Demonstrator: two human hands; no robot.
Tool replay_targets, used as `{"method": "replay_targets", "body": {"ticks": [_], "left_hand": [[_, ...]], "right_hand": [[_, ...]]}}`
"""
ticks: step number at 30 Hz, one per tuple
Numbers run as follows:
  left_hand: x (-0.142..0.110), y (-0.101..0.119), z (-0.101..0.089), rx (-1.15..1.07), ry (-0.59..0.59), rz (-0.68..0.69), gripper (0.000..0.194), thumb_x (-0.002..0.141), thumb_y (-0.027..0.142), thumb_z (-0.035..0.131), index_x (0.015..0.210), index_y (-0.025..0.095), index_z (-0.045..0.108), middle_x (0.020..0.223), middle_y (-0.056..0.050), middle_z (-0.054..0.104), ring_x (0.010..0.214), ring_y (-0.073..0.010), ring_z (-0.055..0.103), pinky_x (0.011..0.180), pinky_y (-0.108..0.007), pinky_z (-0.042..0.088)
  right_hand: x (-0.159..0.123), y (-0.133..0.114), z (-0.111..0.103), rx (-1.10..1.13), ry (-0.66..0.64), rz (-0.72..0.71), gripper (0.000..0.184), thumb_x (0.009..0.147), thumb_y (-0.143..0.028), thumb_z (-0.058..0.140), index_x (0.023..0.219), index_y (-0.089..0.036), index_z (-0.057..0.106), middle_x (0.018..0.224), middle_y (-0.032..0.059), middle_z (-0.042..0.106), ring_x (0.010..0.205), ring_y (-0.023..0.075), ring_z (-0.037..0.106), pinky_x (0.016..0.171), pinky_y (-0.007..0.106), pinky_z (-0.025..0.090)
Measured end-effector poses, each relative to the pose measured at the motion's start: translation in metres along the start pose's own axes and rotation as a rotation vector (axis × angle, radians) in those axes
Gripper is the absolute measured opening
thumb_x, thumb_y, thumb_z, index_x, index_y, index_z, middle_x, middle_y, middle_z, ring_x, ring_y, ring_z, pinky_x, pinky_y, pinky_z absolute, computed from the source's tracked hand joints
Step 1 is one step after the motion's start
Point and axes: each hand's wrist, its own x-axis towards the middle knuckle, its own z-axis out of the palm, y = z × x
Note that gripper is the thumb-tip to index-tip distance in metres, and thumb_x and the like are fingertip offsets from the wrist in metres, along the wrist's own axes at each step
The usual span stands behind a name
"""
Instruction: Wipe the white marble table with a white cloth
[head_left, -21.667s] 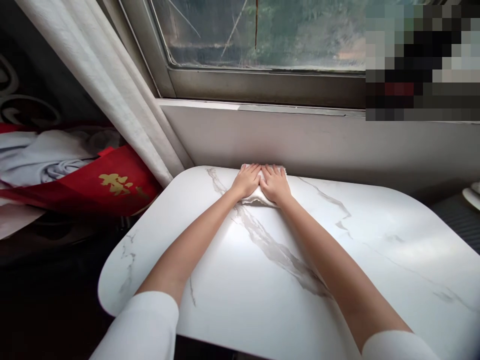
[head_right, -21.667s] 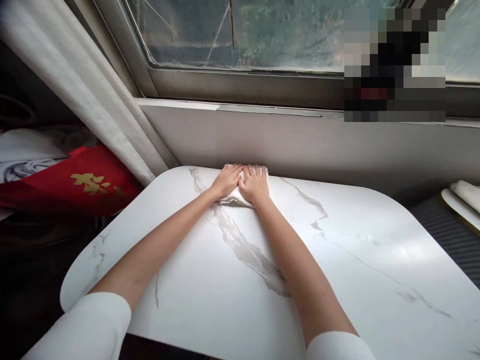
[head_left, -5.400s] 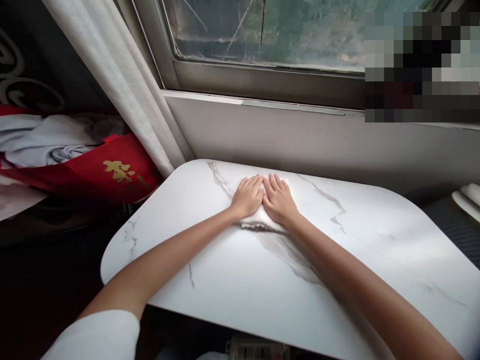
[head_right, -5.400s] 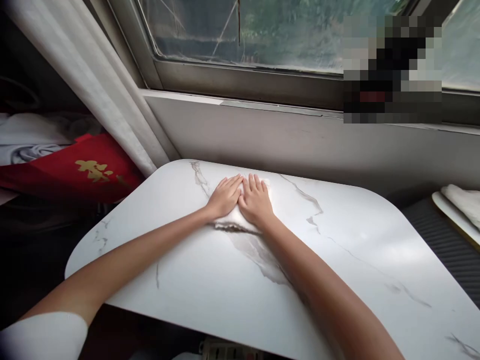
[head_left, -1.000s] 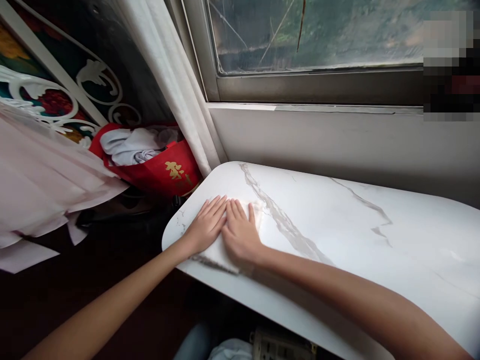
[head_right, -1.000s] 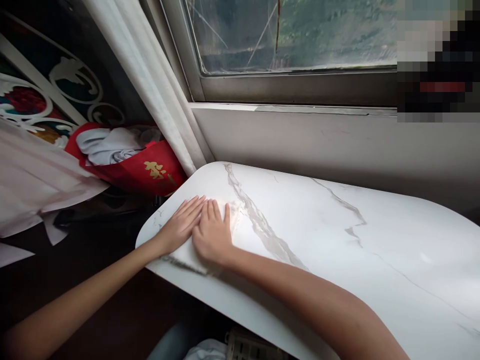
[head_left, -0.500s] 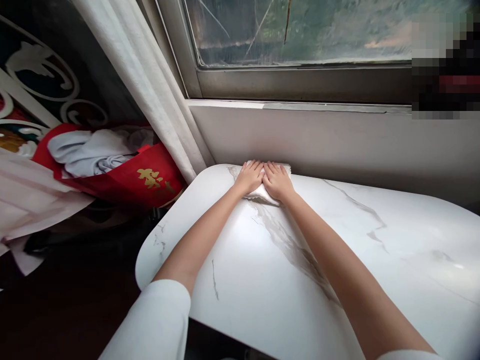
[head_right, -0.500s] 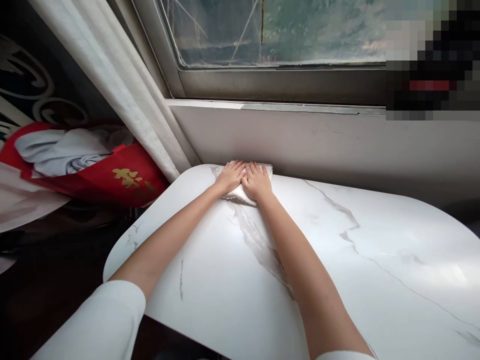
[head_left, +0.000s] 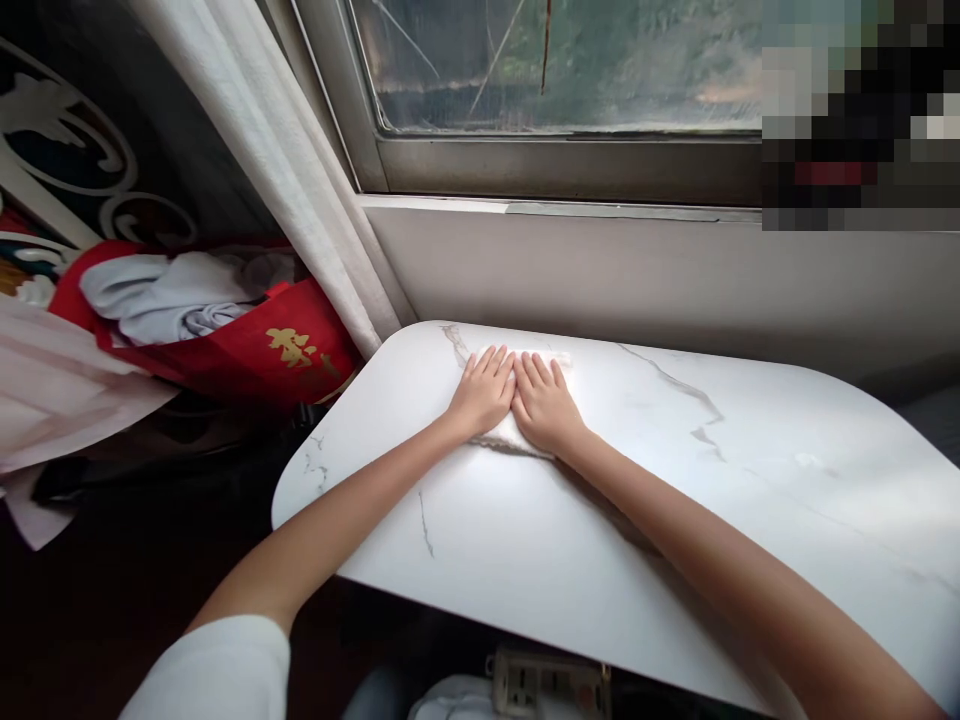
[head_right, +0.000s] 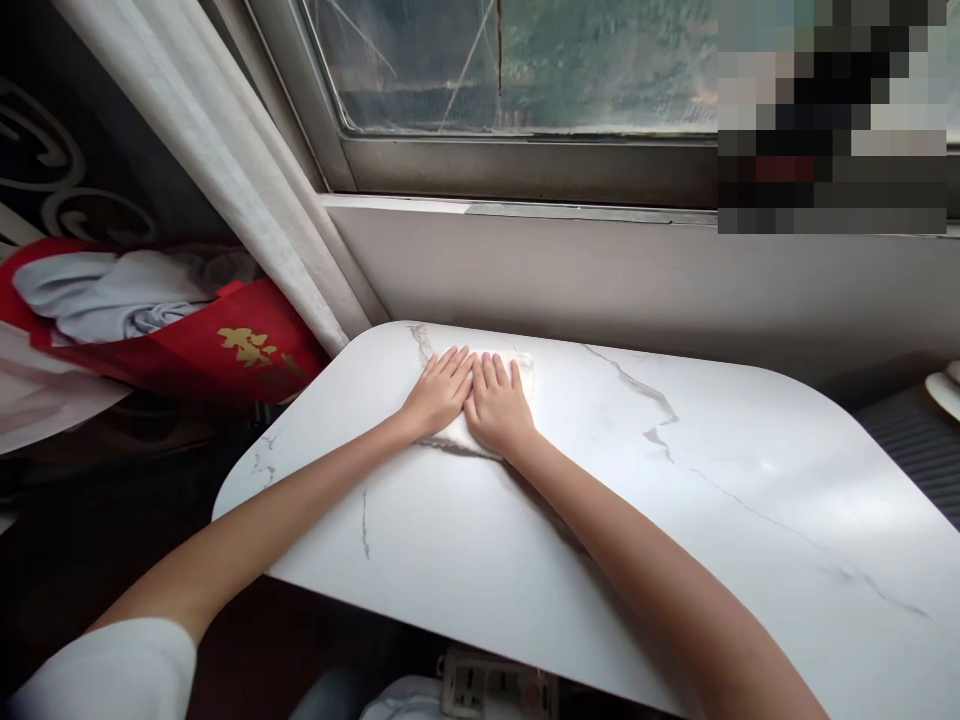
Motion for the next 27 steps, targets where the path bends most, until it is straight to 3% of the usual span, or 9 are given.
{"method": "replay_targets", "body": {"ticks": [4, 9, 12, 15, 17, 20, 27], "left_hand": [[-0.055, 0.023, -0.008, -0.047, 0.029, 0.016, 0.049, 0.094, 0.023, 0.023, 0.141, 0.011, 0.033, 0.148, -0.010, 0.029, 0.138, -0.0237, 0.019, 0.113, -0.047, 0.013], [-0.116, 0.056, -0.020, -0.166, 0.000, 0.083, 0.050, 0.094, 0.019, 0.021, 0.143, 0.014, 0.027, 0.149, -0.007, 0.028, 0.138, -0.0182, 0.017, 0.114, -0.043, 0.016], [-0.139, 0.074, -0.026, -0.187, -0.035, 0.114, 0.051, 0.093, 0.022, 0.026, 0.143, 0.012, 0.025, 0.150, -0.008, 0.024, 0.139, -0.0192, 0.014, 0.114, -0.043, 0.016], [-0.143, 0.083, -0.028, -0.182, -0.054, 0.151, 0.051, 0.093, 0.024, 0.029, 0.142, 0.011, 0.027, 0.150, -0.010, 0.024, 0.139, -0.0204, 0.015, 0.115, -0.043, 0.017], [-0.133, 0.083, -0.026, -0.181, -0.051, 0.166, 0.050, 0.093, 0.024, 0.029, 0.141, 0.011, 0.030, 0.149, -0.009, 0.027, 0.138, -0.0204, 0.017, 0.114, -0.042, 0.018], [-0.095, 0.076, -0.017, -0.180, -0.047, 0.156, 0.050, 0.093, 0.025, 0.028, 0.140, 0.010, 0.032, 0.148, -0.009, 0.028, 0.138, -0.0201, 0.019, 0.114, -0.042, 0.017], [0.040, 0.056, 0.015, -0.123, -0.040, 0.103, 0.051, 0.092, 0.023, 0.027, 0.140, 0.008, 0.033, 0.148, -0.009, 0.029, 0.138, -0.0190, 0.018, 0.114, -0.039, 0.011]], "right_hand": [[-0.053, -0.022, -0.015, -0.013, -0.014, -0.085, 0.057, 0.092, -0.026, 0.027, 0.141, 0.001, 0.027, 0.148, 0.0189, 0.024, 0.138, 0.0309, 0.015, 0.111, 0.052, 0.014], [-0.117, -0.035, -0.037, 0.004, -0.056, -0.195, 0.058, 0.092, -0.025, 0.028, 0.143, 0.001, 0.022, 0.150, 0.0189, 0.018, 0.139, 0.0325, 0.010, 0.111, 0.056, 0.014], [-0.147, -0.034, -0.047, 0.035, -0.076, -0.216, 0.058, 0.092, -0.025, 0.029, 0.145, -0.003, 0.019, 0.151, 0.0159, 0.016, 0.139, 0.0307, 0.007, 0.112, 0.056, 0.014], [-0.160, -0.030, -0.051, 0.072, -0.102, -0.185, 0.060, 0.092, -0.026, 0.028, 0.147, -0.007, 0.012, 0.152, 0.0124, 0.012, 0.140, 0.0269, 0.004, 0.113, 0.053, 0.014], [-0.155, -0.023, -0.050, 0.100, -0.135, -0.122, 0.060, 0.093, -0.028, 0.027, 0.147, -0.009, 0.011, 0.152, 0.0105, 0.010, 0.140, 0.0241, 0.002, 0.114, 0.050, 0.013], [-0.123, -0.004, -0.041, 0.137, -0.170, 0.003, 0.059, 0.092, -0.028, 0.025, 0.147, -0.009, 0.013, 0.152, 0.0100, 0.012, 0.140, 0.0203, 0.004, 0.114, 0.046, 0.013], [-0.013, 0.074, -0.016, 0.080, -0.092, 0.145, 0.057, 0.089, -0.026, 0.024, 0.142, -0.004, 0.028, 0.149, 0.0115, 0.026, 0.138, 0.0188, 0.018, 0.113, 0.039, 0.011]]}}
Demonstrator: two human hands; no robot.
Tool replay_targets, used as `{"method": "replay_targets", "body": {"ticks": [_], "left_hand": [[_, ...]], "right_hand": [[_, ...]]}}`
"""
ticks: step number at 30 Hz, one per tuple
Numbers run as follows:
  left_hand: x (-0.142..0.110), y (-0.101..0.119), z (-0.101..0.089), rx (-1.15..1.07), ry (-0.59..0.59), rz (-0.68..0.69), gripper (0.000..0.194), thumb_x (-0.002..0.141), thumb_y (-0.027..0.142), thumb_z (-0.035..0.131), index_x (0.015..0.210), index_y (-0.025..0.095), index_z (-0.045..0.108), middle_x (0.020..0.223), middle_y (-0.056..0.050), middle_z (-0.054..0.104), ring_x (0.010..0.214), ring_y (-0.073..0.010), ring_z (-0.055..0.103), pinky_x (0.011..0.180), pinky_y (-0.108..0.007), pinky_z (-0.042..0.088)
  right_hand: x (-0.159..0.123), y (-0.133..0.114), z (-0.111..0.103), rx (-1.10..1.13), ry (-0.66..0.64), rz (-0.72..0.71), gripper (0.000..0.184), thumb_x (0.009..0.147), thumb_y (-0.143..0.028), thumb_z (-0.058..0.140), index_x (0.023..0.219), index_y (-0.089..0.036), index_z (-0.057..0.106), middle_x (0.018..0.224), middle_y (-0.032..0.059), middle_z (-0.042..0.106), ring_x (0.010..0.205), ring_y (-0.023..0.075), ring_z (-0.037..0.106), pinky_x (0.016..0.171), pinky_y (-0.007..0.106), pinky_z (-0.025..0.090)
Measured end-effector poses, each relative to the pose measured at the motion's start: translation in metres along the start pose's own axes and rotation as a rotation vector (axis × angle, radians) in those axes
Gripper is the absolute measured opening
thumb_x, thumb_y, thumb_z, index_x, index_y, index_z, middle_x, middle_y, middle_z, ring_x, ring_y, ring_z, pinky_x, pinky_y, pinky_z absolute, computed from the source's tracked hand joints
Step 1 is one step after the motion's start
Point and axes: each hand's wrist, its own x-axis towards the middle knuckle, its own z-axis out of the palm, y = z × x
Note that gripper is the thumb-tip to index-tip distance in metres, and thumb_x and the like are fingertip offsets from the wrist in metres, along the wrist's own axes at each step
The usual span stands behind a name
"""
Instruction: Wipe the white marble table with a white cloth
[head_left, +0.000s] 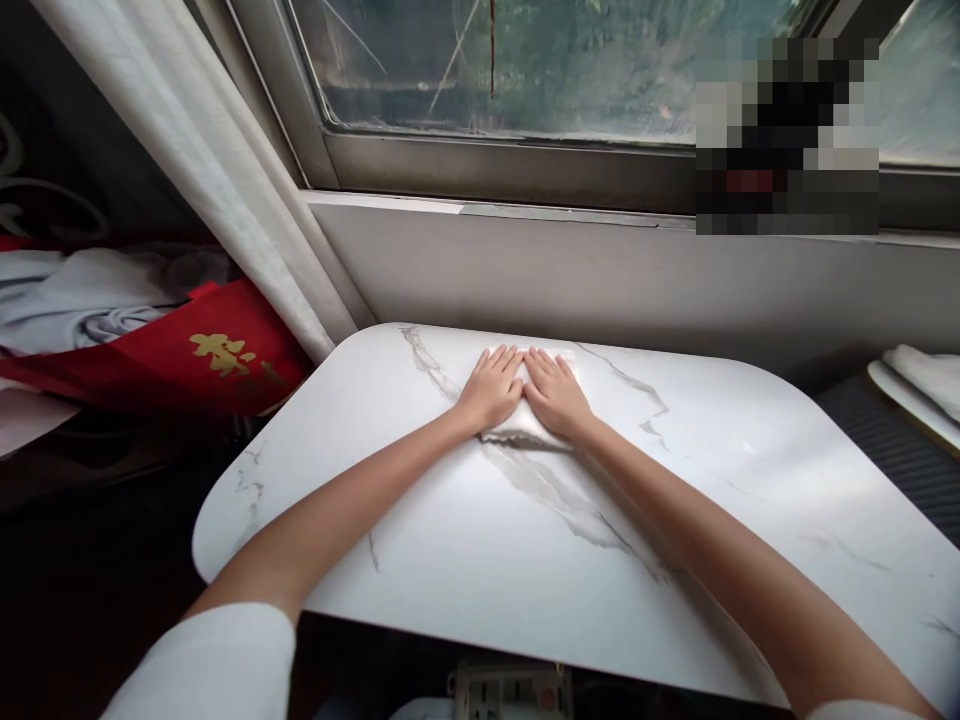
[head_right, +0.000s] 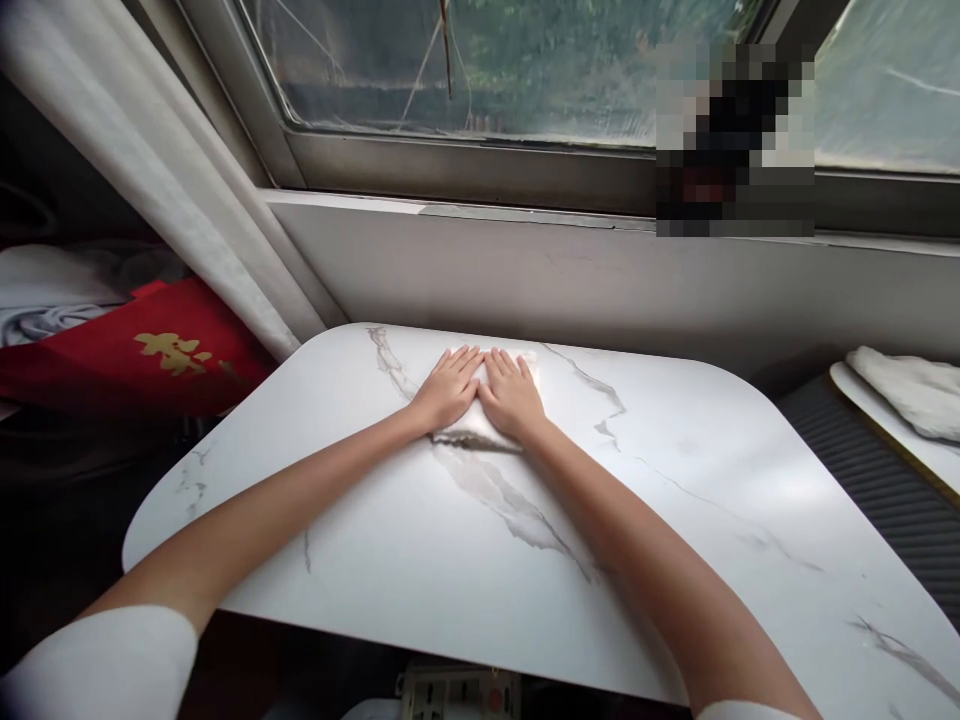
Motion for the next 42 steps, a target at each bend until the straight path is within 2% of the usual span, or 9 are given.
{"method": "replay_targets", "body": {"ticks": [3, 6, 12, 16, 20, 29, 34, 38, 42], "left_hand": [[0.046, -0.005, 0.011, 0.021, 0.016, 0.002, 0.050, 0.091, 0.023, 0.027, 0.139, 0.009, 0.034, 0.147, -0.009, 0.031, 0.137, -0.0191, 0.021, 0.114, -0.038, 0.011], [0.075, -0.003, 0.019, 0.031, 0.037, 0.002, 0.049, 0.091, 0.021, 0.027, 0.138, 0.009, 0.037, 0.146, -0.009, 0.034, 0.136, -0.0198, 0.025, 0.113, -0.039, 0.012], [0.083, 0.002, 0.023, 0.020, 0.035, -0.005, 0.049, 0.091, 0.021, 0.027, 0.138, 0.009, 0.037, 0.146, -0.009, 0.033, 0.136, -0.0205, 0.023, 0.113, -0.040, 0.011], [0.066, 0.009, 0.020, 0.008, 0.007, 0.006, 0.050, 0.092, 0.022, 0.026, 0.140, 0.010, 0.033, 0.149, -0.008, 0.028, 0.138, -0.0200, 0.019, 0.113, -0.040, 0.010], [0.033, 0.029, 0.018, 0.007, -0.014, 0.052, 0.050, 0.092, 0.024, 0.026, 0.140, 0.010, 0.032, 0.149, -0.008, 0.027, 0.138, -0.0200, 0.018, 0.114, -0.041, 0.010], [-0.091, 0.100, 0.004, -0.027, -0.031, 0.139, 0.053, 0.093, 0.025, 0.024, 0.141, 0.004, 0.028, 0.149, -0.014, 0.025, 0.139, -0.0238, 0.016, 0.114, -0.046, 0.010], [-0.140, 0.125, -0.007, -0.072, -0.094, 0.244, 0.054, 0.093, 0.030, 0.028, 0.142, 0.006, 0.027, 0.149, -0.014, 0.023, 0.139, -0.0251, 0.010, 0.114, -0.047, 0.013], [-0.148, 0.131, -0.007, -0.111, -0.136, 0.277, 0.056, 0.093, 0.030, 0.029, 0.143, 0.005, 0.023, 0.150, -0.014, 0.018, 0.139, -0.0251, 0.005, 0.115, -0.045, 0.014], [-0.115, 0.129, 0.001, -0.122, -0.158, 0.240, 0.056, 0.092, 0.028, 0.027, 0.143, 0.005, 0.022, 0.151, -0.012, 0.017, 0.139, -0.0222, 0.004, 0.115, -0.044, 0.009]], "right_hand": [[0.031, 0.026, 0.001, -0.031, 0.041, 0.043, 0.056, 0.089, -0.024, 0.024, 0.141, -0.005, 0.031, 0.149, 0.0112, 0.028, 0.137, 0.0184, 0.022, 0.112, 0.039, 0.013], [0.045, 0.043, 0.001, -0.034, 0.089, 0.108, 0.055, 0.089, -0.022, 0.023, 0.140, -0.006, 0.034, 0.147, 0.0115, 0.032, 0.136, 0.0194, 0.025, 0.111, 0.039, 0.016], [0.043, 0.046, 0.001, -0.048, 0.130, 0.128, 0.054, 0.090, -0.022, 0.024, 0.139, -0.005, 0.035, 0.147, 0.0118, 0.034, 0.136, 0.0205, 0.026, 0.110, 0.039, 0.015], [0.023, 0.040, -0.002, -0.064, 0.104, 0.121, 0.054, 0.090, -0.022, 0.023, 0.141, -0.005, 0.033, 0.148, 0.0113, 0.031, 0.137, 0.0201, 0.024, 0.111, 0.039, 0.014], [-0.015, 0.032, -0.005, -0.091, 0.085, 0.100, 0.055, 0.090, -0.025, 0.024, 0.141, -0.006, 0.031, 0.149, 0.0111, 0.028, 0.138, 0.0201, 0.021, 0.111, 0.040, 0.013], [-0.151, -0.005, -0.019, -0.123, 0.055, -0.058, 0.055, 0.094, -0.029, 0.022, 0.144, -0.006, 0.024, 0.150, 0.0114, 0.023, 0.140, 0.0217, 0.012, 0.114, 0.046, 0.013], [-0.212, -0.023, -0.030, -0.118, 0.054, -0.092, 0.060, 0.093, -0.026, 0.025, 0.148, -0.011, 0.007, 0.152, 0.0086, 0.017, 0.140, 0.0219, 0.009, 0.113, 0.048, 0.017], [-0.225, -0.021, -0.033, -0.093, 0.043, -0.083, 0.064, 0.093, -0.027, 0.027, 0.147, -0.015, -0.004, 0.152, 0.0063, 0.014, 0.140, 0.0201, 0.009, 0.114, 0.046, 0.019], [-0.199, -0.001, -0.031, -0.017, -0.018, 0.030, 0.058, 0.093, -0.026, 0.024, 0.148, -0.018, 0.007, 0.152, 0.0029, 0.016, 0.139, 0.0177, 0.012, 0.114, 0.046, 0.019]]}}
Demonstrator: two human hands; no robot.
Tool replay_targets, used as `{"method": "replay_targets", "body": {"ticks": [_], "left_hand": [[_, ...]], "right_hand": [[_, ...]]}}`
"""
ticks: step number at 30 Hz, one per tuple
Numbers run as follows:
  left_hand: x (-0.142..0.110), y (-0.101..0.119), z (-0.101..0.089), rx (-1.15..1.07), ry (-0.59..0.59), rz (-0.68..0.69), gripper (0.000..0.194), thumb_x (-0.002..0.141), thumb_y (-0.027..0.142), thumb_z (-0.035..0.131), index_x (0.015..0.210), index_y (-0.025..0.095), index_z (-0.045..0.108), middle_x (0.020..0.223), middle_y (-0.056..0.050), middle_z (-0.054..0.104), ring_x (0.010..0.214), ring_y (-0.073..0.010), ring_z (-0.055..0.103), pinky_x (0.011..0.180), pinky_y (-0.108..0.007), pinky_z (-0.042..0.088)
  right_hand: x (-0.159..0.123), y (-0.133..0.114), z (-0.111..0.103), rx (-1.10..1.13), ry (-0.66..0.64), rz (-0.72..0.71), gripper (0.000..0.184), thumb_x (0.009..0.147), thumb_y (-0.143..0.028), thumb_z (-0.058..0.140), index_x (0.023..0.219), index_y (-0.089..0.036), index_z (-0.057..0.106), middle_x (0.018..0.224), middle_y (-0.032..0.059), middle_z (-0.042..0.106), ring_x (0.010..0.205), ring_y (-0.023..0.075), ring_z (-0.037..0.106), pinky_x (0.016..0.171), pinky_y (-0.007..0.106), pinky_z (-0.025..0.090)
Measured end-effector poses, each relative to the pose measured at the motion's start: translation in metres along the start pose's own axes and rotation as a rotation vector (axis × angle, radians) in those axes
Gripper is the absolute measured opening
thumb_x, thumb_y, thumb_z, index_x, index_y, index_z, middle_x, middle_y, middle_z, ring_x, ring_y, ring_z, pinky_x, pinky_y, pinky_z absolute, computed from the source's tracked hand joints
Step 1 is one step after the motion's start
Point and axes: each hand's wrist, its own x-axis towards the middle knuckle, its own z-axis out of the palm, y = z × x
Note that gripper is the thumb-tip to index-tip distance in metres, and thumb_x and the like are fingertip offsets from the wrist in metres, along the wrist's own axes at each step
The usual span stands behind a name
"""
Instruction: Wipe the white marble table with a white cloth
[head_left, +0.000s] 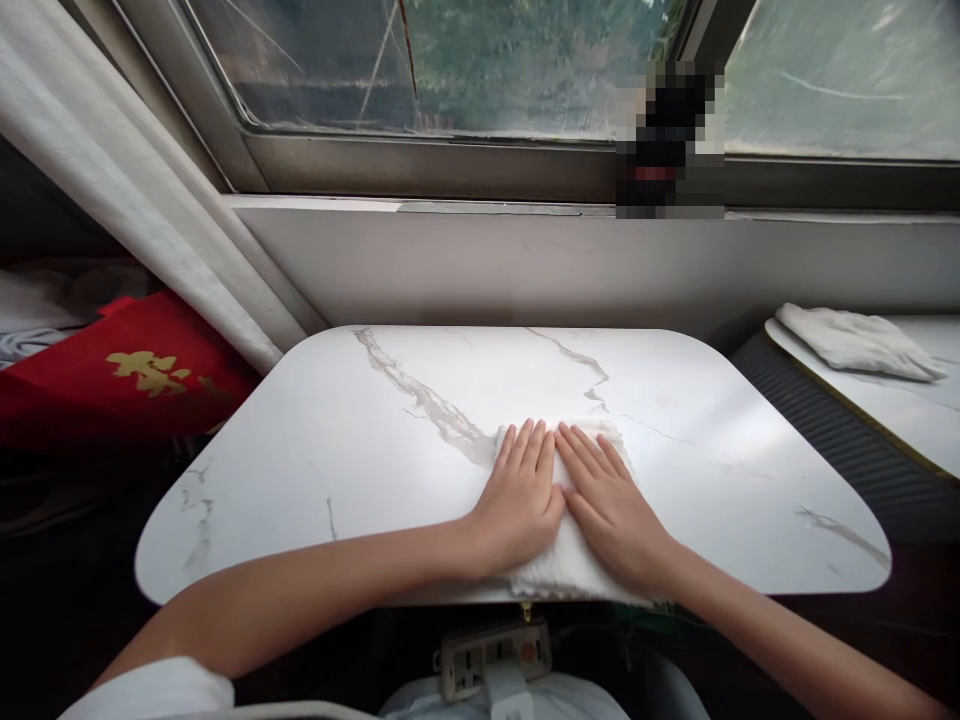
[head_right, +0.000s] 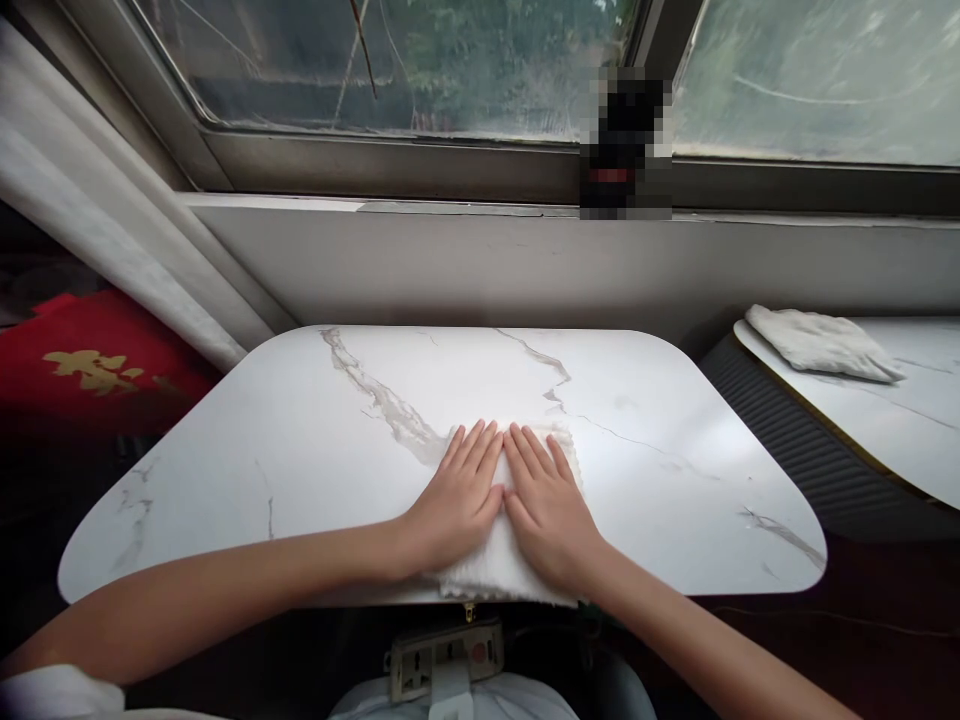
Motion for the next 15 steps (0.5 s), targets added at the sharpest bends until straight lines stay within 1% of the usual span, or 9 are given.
{"method": "replay_targets", "body": {"ticks": [2, 4, 6, 9, 12, 15], "left_hand": [[0.030, -0.012, 0.001, 0.005, 0.001, -0.043, 0.055, 0.091, 0.025, 0.026, 0.142, 0.004, 0.024, 0.151, -0.011, 0.019, 0.140, -0.0203, 0.009, 0.115, -0.041, 0.008], [0.067, -0.028, 0.001, 0.034, 0.028, -0.075, 0.055, 0.090, 0.022, 0.025, 0.141, 0.003, 0.026, 0.150, -0.011, 0.023, 0.139, -0.0197, 0.013, 0.115, -0.039, 0.006], [0.106, -0.046, 0.001, 0.079, 0.067, -0.081, 0.054, 0.090, 0.021, 0.026, 0.141, 0.003, 0.029, 0.149, -0.011, 0.026, 0.138, -0.0197, 0.017, 0.115, -0.038, 0.006], [0.158, -0.069, 0.002, 0.134, 0.101, -0.095, 0.053, 0.090, 0.021, 0.026, 0.139, 0.003, 0.032, 0.147, -0.011, 0.030, 0.137, -0.0193, 0.021, 0.114, -0.036, 0.008], [0.197, -0.082, 0.003, 0.158, 0.132, -0.127, 0.052, 0.090, 0.020, 0.026, 0.139, 0.004, 0.034, 0.146, -0.010, 0.032, 0.136, -0.0194, 0.024, 0.114, -0.036, 0.009], [0.220, -0.086, 0.006, 0.163, 0.160, -0.152, 0.051, 0.090, 0.020, 0.027, 0.138, 0.004, 0.035, 0.145, -0.010, 0.035, 0.135, -0.0198, 0.026, 0.114, -0.036, 0.010]], "right_hand": [[0.029, 0.015, 0.002, 0.029, -0.024, 0.073, 0.055, 0.092, -0.022, 0.021, 0.147, -0.015, 0.018, 0.151, 0.0034, 0.021, 0.139, 0.0171, 0.016, 0.114, 0.045, 0.019], [0.064, 0.033, 0.003, 0.015, 0.001, 0.143, 0.055, 0.090, -0.019, 0.020, 0.144, -0.010, 0.027, 0.149, 0.0060, 0.026, 0.138, 0.0177, 0.020, 0.113, 0.044, 0.018], [0.101, 0.052, 0.004, -0.023, 0.045, 0.182, 0.055, 0.089, -0.018, 0.021, 0.141, -0.007, 0.032, 0.148, 0.0084, 0.031, 0.137, 0.0188, 0.023, 0.113, 0.042, 0.018], [0.150, 0.084, 0.004, -0.055, 0.072, 0.181, 0.055, 0.088, -0.018, 0.022, 0.140, -0.006, 0.035, 0.147, 0.0096, 0.033, 0.136, 0.0195, 0.027, 0.112, 0.041, 0.019], [0.182, 0.113, 0.003, -0.049, 0.095, 0.165, 0.055, 0.086, -0.017, 0.023, 0.139, -0.006, 0.037, 0.146, 0.0099, 0.035, 0.135, 0.0195, 0.029, 0.110, 0.040, 0.021], [0.198, 0.134, 0.003, -0.038, 0.122, 0.152, 0.054, 0.086, -0.017, 0.023, 0.137, -0.008, 0.040, 0.144, 0.0098, 0.038, 0.134, 0.0194, 0.032, 0.109, 0.040, 0.023]]}}
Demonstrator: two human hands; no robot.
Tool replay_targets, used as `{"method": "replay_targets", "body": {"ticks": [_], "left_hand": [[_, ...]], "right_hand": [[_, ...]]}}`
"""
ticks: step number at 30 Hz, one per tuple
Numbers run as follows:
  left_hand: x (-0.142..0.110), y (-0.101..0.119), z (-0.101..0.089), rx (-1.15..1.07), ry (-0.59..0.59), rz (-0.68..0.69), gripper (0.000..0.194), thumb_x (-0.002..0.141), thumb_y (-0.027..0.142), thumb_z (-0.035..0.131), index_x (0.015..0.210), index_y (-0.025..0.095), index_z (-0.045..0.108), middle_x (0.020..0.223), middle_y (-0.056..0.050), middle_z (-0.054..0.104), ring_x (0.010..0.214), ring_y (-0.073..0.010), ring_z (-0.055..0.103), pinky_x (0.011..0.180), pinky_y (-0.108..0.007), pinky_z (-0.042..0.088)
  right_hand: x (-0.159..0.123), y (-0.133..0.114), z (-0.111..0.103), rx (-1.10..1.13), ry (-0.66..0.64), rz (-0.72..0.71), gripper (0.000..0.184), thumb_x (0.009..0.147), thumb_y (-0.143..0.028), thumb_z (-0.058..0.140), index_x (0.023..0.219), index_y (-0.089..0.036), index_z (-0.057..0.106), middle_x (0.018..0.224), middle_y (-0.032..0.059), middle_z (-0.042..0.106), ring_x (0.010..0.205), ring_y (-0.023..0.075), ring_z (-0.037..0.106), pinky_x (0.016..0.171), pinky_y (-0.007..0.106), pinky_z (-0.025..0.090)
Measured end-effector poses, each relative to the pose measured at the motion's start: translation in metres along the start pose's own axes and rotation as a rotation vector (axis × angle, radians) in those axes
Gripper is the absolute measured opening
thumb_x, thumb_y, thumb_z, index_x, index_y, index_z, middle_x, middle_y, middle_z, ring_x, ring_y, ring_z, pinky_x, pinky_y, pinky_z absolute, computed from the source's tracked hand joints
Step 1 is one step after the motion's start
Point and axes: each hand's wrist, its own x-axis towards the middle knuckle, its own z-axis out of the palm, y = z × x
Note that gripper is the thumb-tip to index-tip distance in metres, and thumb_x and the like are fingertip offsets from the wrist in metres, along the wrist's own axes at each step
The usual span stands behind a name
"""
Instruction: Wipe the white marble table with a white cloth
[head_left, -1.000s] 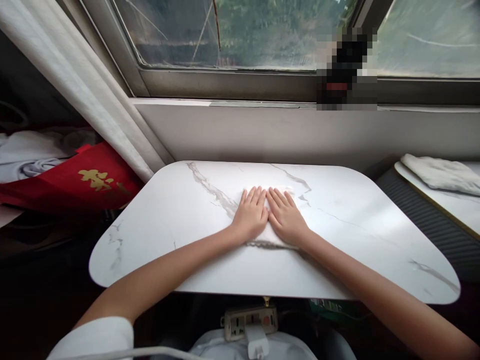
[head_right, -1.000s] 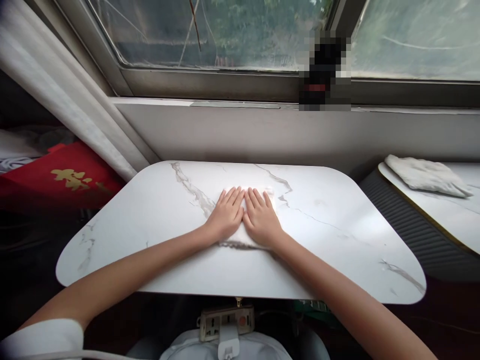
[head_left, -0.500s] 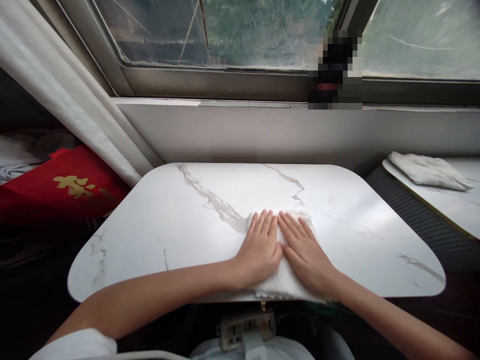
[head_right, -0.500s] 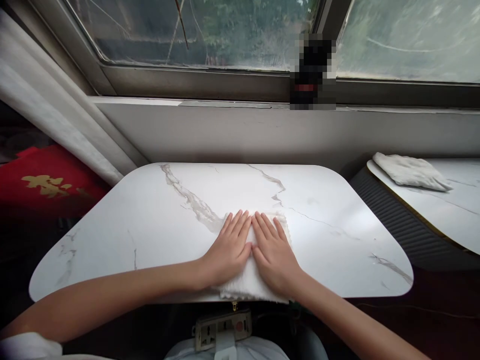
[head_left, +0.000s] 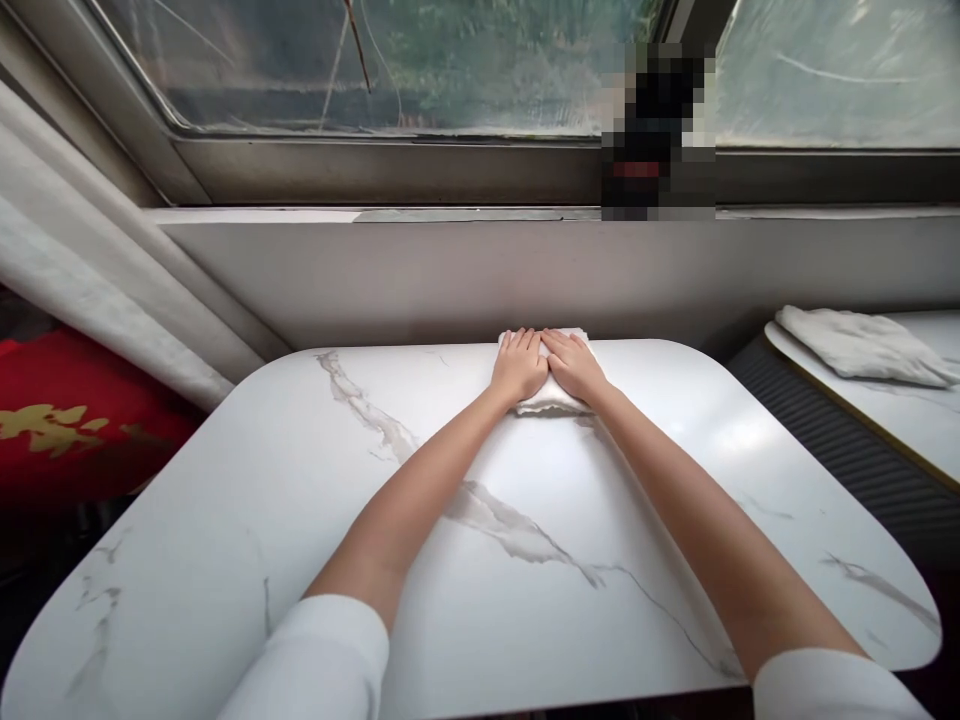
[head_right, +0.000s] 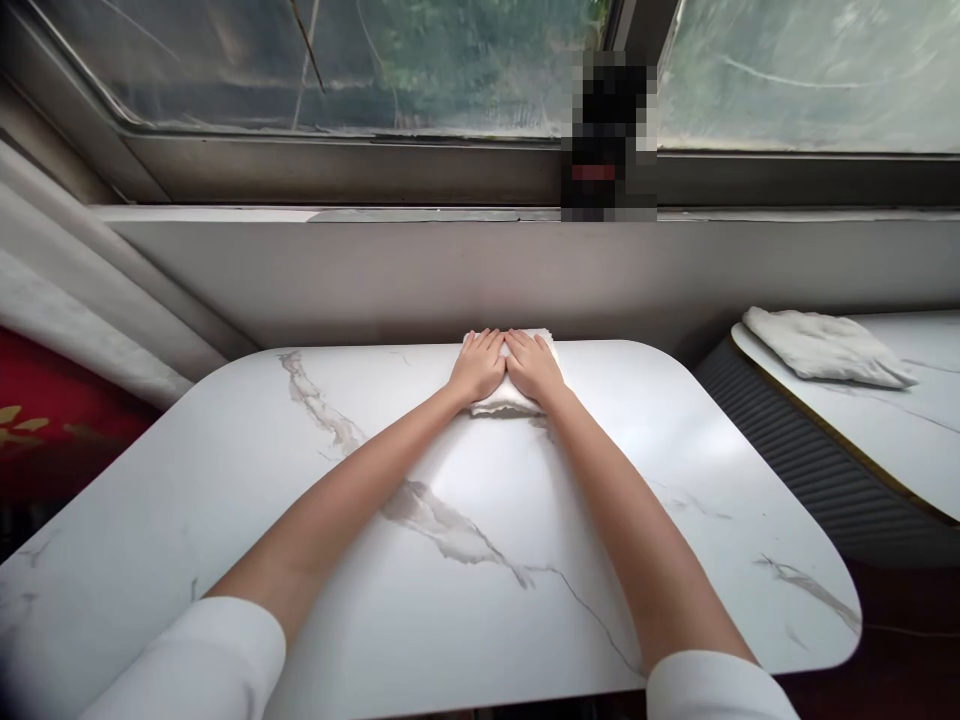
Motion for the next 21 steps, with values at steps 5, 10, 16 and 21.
{"method": "replay_targets", "body": {"ticks": [5, 10, 16, 21], "left_hand": [[0.009, 0.004, 0.004, 0.004, 0.019, -0.009, 0.050, 0.091, 0.020, 0.026, 0.138, 0.005, 0.036, 0.145, -0.010, 0.036, 0.135, -0.0202, 0.026, 0.114, -0.038, 0.010], [-0.006, 0.014, 0.001, 0.020, -0.004, -0.014, 0.051, 0.091, 0.021, 0.026, 0.139, 0.006, 0.034, 0.147, -0.009, 0.032, 0.137, -0.0203, 0.022, 0.114, -0.039, 0.009], [-0.064, 0.052, -0.005, -0.008, -0.014, 0.037, 0.053, 0.092, 0.024, 0.024, 0.140, 0.003, 0.031, 0.148, -0.011, 0.029, 0.138, -0.0215, 0.019, 0.114, -0.041, 0.007], [-0.143, 0.092, -0.020, -0.107, -0.089, 0.093, 0.055, 0.093, 0.026, 0.022, 0.142, 0.000, 0.023, 0.151, -0.013, 0.018, 0.140, -0.0226, 0.007, 0.115, -0.044, 0.002]], "right_hand": [[0.005, 0.009, 0.002, 0.009, 0.031, 0.000, 0.054, 0.085, -0.018, 0.025, 0.136, -0.008, 0.041, 0.144, 0.0096, 0.039, 0.134, 0.0191, 0.031, 0.110, 0.040, 0.022], [-0.016, 0.003, -0.002, -0.008, 0.029, 0.011, 0.055, 0.086, -0.018, 0.025, 0.138, -0.008, 0.039, 0.145, 0.0091, 0.037, 0.135, 0.0182, 0.029, 0.111, 0.039, 0.020], [-0.087, -0.007, -0.018, -0.045, 0.006, -0.031, 0.054, 0.088, -0.021, 0.026, 0.139, -0.006, 0.036, 0.146, 0.0105, 0.034, 0.136, 0.0202, 0.027, 0.112, 0.042, 0.020], [-0.180, -0.026, -0.036, -0.035, 0.005, -0.109, 0.052, 0.092, -0.023, 0.025, 0.143, -0.012, 0.029, 0.148, 0.0086, 0.031, 0.138, 0.0187, 0.022, 0.113, 0.044, 0.019]]}}
